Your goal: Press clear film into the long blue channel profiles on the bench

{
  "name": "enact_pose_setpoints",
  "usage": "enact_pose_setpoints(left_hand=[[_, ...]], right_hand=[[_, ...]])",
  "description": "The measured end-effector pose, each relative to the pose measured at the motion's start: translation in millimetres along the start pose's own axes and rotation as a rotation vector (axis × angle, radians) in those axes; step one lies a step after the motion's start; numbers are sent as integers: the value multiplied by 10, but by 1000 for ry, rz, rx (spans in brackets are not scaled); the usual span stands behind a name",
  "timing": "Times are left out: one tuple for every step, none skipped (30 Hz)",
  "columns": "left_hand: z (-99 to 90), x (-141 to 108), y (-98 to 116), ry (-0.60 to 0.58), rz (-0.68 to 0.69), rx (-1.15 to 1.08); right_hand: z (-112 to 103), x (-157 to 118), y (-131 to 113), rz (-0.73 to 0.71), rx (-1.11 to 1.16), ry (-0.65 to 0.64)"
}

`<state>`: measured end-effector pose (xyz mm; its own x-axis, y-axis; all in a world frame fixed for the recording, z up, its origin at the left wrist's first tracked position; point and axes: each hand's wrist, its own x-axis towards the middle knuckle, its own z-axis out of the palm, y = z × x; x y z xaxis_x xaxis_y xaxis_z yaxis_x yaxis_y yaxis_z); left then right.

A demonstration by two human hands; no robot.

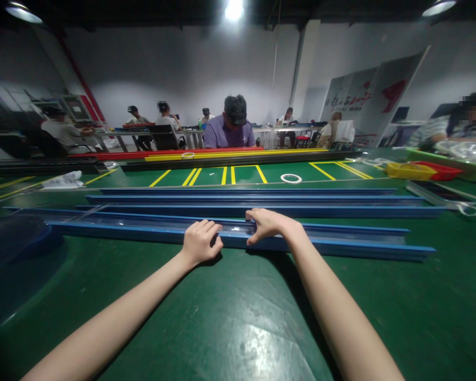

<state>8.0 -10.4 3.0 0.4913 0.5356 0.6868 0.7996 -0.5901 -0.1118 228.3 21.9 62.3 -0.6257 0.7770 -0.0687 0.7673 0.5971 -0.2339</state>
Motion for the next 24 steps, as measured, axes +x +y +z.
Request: enact_pose_setpoints(left_hand=[[3, -2, 8, 11, 12, 1], [6, -4, 15, 21, 23, 3], [9, -5, 19, 30, 35, 5], [13, -6, 23, 38, 46, 8], [17, -6, 24, 47, 56, 12], [20, -6, 24, 55, 65, 14], [23, -5, 23, 62, 74, 17], [26, -3, 22, 67, 85, 17], [28, -1, 20, 70, 96, 17], [30, 1, 18, 73, 109, 15], [31, 3, 17, 74, 123, 11], [32, 6, 15, 75, 138, 7], [34, 9, 13, 75, 151, 4], [36, 11, 12, 77, 162, 2], [38, 13, 10, 80, 170, 2], [40, 15, 8, 82, 177, 2], [42, 16, 7, 84, 181, 4], [43, 17, 5, 88, 184, 6], [44, 17, 4, 90, 185, 9], [45, 18, 4, 92, 186, 10], [46, 19, 3, 92, 186, 10], [46, 19, 3, 92, 186, 9], [47, 20, 3, 91, 186, 8], [49, 21, 3, 89, 186, 6]], right_hand=[[-15, -19, 15, 2, -2, -11], [-33, -41, 28, 5, -5, -24], [-52, -64, 41, 10, -8, -38], [-72, -89, 55, 18, -10, -53], [-92, -114, 70, 31, -11, -68], [-112, -139, 87, 48, -12, -83], [-129, -164, 106, 69, -11, -97], [-145, -188, 128, 92, -9, -112], [-159, -212, 152, 115, -6, -126], [-171, -234, 176, 140, -1, -140], [-181, -254, 199, 164, 4, -154], [-189, -270, 220, 186, 7, -167], [-196, -283, 237, 205, 8, -177], [-201, -292, 248, 222, 5, -185], [-205, -297, 254, 237, 0, -191], [-207, -298, 254, 251, -5, -194], [-209, -298, 247, 269, -12, -197], [-209, -296, 234, 288, -17, -201], [-209, -295, 215, 308, -23, -205], [-207, -294, 192, 323, -31, -207], [-204, -295, 166, 333, -45, -207], [-199, -298, 138, 336, -68, -202], [-192, -302, 108, 336, -98, -191], [-184, -305, 79, 332, -134, -169]])
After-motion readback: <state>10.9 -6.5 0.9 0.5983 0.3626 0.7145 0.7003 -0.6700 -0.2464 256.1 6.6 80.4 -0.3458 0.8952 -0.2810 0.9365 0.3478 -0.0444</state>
